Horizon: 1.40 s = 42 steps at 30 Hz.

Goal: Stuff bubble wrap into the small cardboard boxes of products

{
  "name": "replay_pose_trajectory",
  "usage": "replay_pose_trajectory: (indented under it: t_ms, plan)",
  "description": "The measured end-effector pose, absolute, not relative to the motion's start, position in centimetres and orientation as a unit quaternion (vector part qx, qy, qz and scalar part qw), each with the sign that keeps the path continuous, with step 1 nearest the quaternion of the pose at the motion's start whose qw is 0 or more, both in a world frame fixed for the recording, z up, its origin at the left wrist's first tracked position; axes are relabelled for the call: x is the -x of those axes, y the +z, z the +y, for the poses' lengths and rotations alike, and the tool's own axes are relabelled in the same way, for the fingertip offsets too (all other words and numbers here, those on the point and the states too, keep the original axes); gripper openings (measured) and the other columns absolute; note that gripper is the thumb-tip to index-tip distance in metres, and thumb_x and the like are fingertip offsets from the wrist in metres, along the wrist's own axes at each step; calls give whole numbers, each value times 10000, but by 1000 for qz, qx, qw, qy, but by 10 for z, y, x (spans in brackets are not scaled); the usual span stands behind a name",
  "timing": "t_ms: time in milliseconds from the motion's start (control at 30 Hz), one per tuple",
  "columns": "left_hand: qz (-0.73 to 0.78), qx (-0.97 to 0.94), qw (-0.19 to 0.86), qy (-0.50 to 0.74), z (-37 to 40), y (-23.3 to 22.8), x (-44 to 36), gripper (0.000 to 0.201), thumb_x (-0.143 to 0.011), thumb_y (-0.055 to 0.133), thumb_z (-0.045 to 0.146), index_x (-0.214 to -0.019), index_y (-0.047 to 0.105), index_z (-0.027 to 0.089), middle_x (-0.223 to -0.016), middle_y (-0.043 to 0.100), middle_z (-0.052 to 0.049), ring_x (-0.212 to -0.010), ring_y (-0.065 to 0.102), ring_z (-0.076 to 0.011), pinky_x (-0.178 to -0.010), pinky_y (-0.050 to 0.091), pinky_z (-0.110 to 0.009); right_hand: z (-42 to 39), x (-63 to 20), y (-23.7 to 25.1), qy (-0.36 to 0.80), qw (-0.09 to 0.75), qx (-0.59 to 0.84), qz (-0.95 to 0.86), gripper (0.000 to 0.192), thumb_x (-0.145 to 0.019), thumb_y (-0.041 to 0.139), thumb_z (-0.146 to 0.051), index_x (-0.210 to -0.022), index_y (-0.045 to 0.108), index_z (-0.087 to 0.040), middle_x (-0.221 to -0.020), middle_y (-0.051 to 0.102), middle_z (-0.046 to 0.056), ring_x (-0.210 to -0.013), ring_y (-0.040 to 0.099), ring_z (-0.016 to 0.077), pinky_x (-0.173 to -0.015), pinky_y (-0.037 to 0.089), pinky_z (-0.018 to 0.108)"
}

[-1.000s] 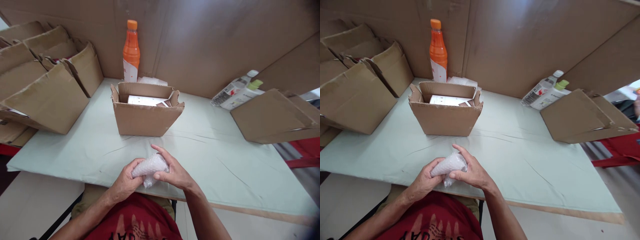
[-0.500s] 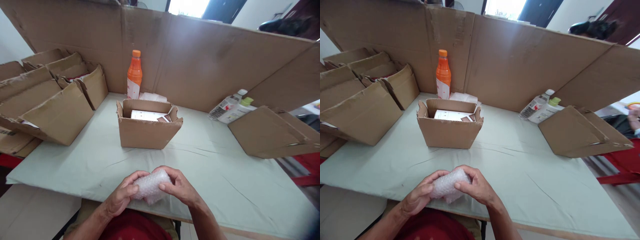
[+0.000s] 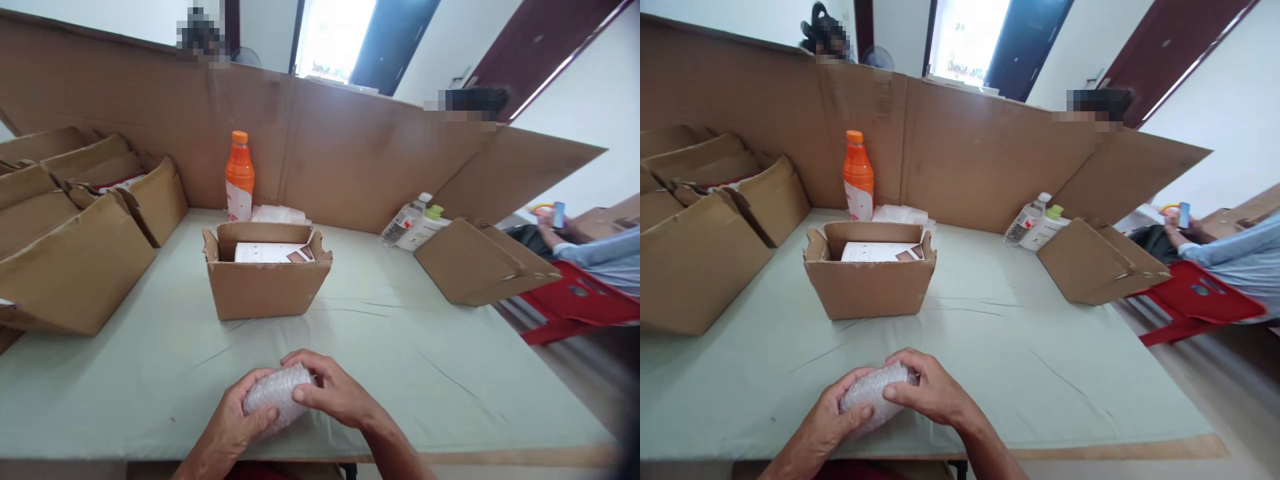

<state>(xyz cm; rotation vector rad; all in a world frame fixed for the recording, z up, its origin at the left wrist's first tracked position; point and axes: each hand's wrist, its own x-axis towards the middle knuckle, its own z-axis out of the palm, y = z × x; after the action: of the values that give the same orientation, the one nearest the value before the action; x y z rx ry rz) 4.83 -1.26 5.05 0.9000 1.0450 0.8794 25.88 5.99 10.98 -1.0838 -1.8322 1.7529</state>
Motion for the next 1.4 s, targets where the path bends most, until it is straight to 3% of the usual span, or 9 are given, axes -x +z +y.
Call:
replay_pose_trajectory:
  t_ms: [133, 267, 367, 533, 667, 867, 1033, 1200, 1400]
  plan:
    - [506, -443, 635, 379, -10, 53, -45, 712, -714, 763, 613, -1242, 618, 158, -1065, 682, -81, -903, 603, -219, -797, 484, -283, 57, -253, 102, 634, 219, 414, -615, 452, -767, 764, -556, -984, 709, -163, -816, 622, 13, -714, 523, 139, -613, 397, 240]
    - [506, -442, 629, 392, -8, 71, -36, 746, -716, 774, 540, -1323, 576, 153, -1211, 644, -103, -1009, 597, -228, -860, 483, -286, 56, -249, 106, 590, 271, 388, -655, 298, -819, 744, -448, -970, 712, -194, -1061, 687, 70, -960, 615, 206, -809, 468, 298]
    - [499, -423, 651, 386, -7, 77, -32, 668, -740, 770, 498, -1278, 600, 140, -1053, 662, -70, -871, 581, -176, -760, 475, -254, 57, -249, 106, 579, 272, 377, -670, 238, -845, 725, -398, -991, 708, -211, -1147, 679, 79, -1070, 615, 231, -897, 465, 329]
    - [498, -418, 647, 399, -11, 76, -33, 503, -775, 753, 439, -1166, 635, 146, -887, 609, -13, -746, 518, -125, -659, 428, -220, 57, -253, 104, 582, 209, 421, -663, 527, -820, 743, -445, -1287, 611, -238, -1069, 671, 60, -863, 611, 194, -739, 488, 304]
    - [506, -439, 622, 406, -10, 75, -33, 442, -802, 728, 387, -1168, 627, 161, -890, 597, -3, -730, 498, -113, -636, 408, -210, 59, -253, 104, 610, 201, 406, -651, 754, -717, 825, -499, -1370, 550, -242, -1331, 598, 96, -1045, 612, 236, -832, 504, 323]
    - [504, -449, 620, 399, -8, 77, -29, 519, -774, 732, 356, -1237, 595, 165, -957, 622, -22, -749, 529, -121, -654, 438, -217, 58, -246, 99, 590, 205, 436, -648, 496, -766, 792, -467, -1167, 664, -204, -921, 658, 27, -736, 560, 143, -653, 446, 262]
    - [510, -437, 618, 409, -10, 77, -27, 486, -778, 742, 355, -1206, 624, 158, -993, 655, -42, -817, 572, -147, -720, 465, -235, 58, -248, 97, 585, 224, 431, -649, 497, -764, 794, -481, -1161, 664, -210, -917, 655, 26, -747, 565, 149, -658, 454, 261]
    - [522, -439, 605, 410, -9, 73, -31, 405, -803, 720, 398, -1116, 659, 147, -913, 656, -33, -793, 572, -152, -704, 461, -238, 57, -252, 98, 617, 206, 397, -648, 684, -673, 866, -530, -1240, 631, -228, -1253, 634, 90, -1015, 617, 229, -810, 510, 302]
    - [498, -553, 560, 363, -2, 84, -18, 450, -830, 693, 411, -1213, 643, 180, -1079, 713, -74, -969, 657, -221, -857, 532, -315, 57, -255, 99, 622, 223, 427, -618, 506, -742, 807, -510, -1105, 639, -200, -860, 627, 17, -689, 551, 141, -608, 452, 248]
